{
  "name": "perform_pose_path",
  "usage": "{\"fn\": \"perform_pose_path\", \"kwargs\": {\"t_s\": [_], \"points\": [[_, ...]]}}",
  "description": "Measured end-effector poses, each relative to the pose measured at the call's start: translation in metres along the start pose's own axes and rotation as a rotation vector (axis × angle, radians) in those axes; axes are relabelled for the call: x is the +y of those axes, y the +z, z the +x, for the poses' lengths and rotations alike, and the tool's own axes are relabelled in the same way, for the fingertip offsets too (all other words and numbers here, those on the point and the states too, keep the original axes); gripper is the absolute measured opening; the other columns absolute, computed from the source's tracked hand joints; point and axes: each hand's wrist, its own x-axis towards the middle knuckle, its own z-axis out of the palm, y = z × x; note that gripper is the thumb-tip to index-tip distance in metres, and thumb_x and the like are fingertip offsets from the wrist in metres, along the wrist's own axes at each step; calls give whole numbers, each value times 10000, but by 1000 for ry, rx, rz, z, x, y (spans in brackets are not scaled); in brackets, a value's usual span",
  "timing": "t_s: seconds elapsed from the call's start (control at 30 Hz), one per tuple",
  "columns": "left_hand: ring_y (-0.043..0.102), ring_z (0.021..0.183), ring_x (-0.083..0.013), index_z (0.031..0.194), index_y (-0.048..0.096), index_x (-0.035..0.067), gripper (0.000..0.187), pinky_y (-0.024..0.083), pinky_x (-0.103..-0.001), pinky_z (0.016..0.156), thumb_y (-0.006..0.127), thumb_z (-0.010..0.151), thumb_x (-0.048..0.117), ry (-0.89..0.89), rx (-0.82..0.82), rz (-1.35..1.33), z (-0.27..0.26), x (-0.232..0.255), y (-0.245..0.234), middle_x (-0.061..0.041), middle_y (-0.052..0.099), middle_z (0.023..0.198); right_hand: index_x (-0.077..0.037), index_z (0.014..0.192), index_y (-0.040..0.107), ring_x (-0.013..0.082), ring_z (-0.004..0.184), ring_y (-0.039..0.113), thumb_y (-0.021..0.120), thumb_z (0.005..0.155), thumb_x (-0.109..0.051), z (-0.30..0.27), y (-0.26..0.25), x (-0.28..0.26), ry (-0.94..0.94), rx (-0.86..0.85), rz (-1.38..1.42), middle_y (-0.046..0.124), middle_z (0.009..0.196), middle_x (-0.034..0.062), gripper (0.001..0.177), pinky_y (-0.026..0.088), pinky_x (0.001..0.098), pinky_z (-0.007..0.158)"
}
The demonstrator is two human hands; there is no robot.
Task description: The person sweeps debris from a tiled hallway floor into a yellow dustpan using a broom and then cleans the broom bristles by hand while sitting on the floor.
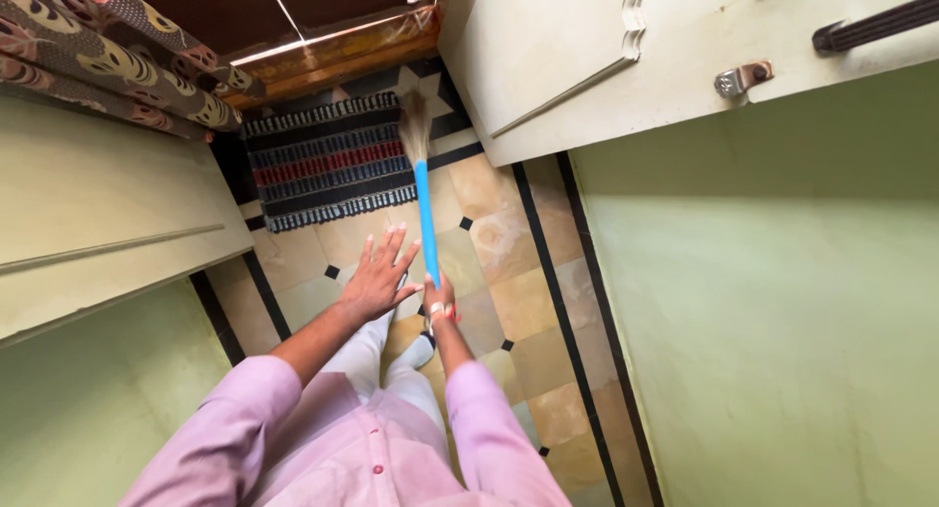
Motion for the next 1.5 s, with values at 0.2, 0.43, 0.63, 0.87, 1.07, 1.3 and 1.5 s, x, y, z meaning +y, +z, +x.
{"fn": "perform_pose_path", "kwargs": {"t_s": [0.2,0.43,0.63,0.87,1.07,1.3,1.5], "points": [[195,1520,-410,1551,319,125,847,185,-632,1191,563,900,609,-71,28,31,-23,-23,-31,-241,176,1644,-66,883,697,208,618,675,688,931,-280,131,7,-50,141,0,38,700,688,65,219,522,388,597],[198,1528,-401,1558,320,127,843,197,-633,1188,556,901,599,-169,17,85,-55,-48,-39,-240,175,1651,-87,916,651,170,465,540,634,972,-280,145,-10,-45,395,77,264,645,644,38,201,398,364,425],[189,1516,-411,1559,301,115,853,195,-626,1185,553,904,599,-97,-47,47,-48,-29,-12,-246,164,1639,-118,852,623,139,366,405,622,986,-343,45,-32,27,742,107,456,509,573,8,261,290,325,339],[192,1517,-398,1571,286,130,843,185,-615,1194,527,925,614,118,-125,29,-27,18,0,-213,155,1656,-7,917,712,252,579,660,661,963,-330,-54,-89,119,779,337,215,718,730,131,330,487,416,514],[203,1532,-387,1579,300,117,838,212,-633,1191,514,935,609,275,-164,60,-19,41,12,-204,170,1674,-41,1036,681,428,1009,683,655,957,-380,-104,-103,128,503,538,-73,726,1069,229,349,549,501,874],[204,1533,-394,1576,297,114,843,227,-646,1173,514,933,613,387,-194,90,-40,91,19,-211,177,1668,-160,1215,659,403,1047,695,641,921,-344,-224,-150,114,612,315,-151,734,1107,183,347,555,498,901],[190,1545,-395,1590,281,109,850,209,-641,1189,519,938,599,439,-157,71,-71,130,37,-218,166,1676,-166,1153,713,370,1047,705,620,951,-374,-284,-208,172,653,151,-486,747,1111,153,304,566,495,902]]}}
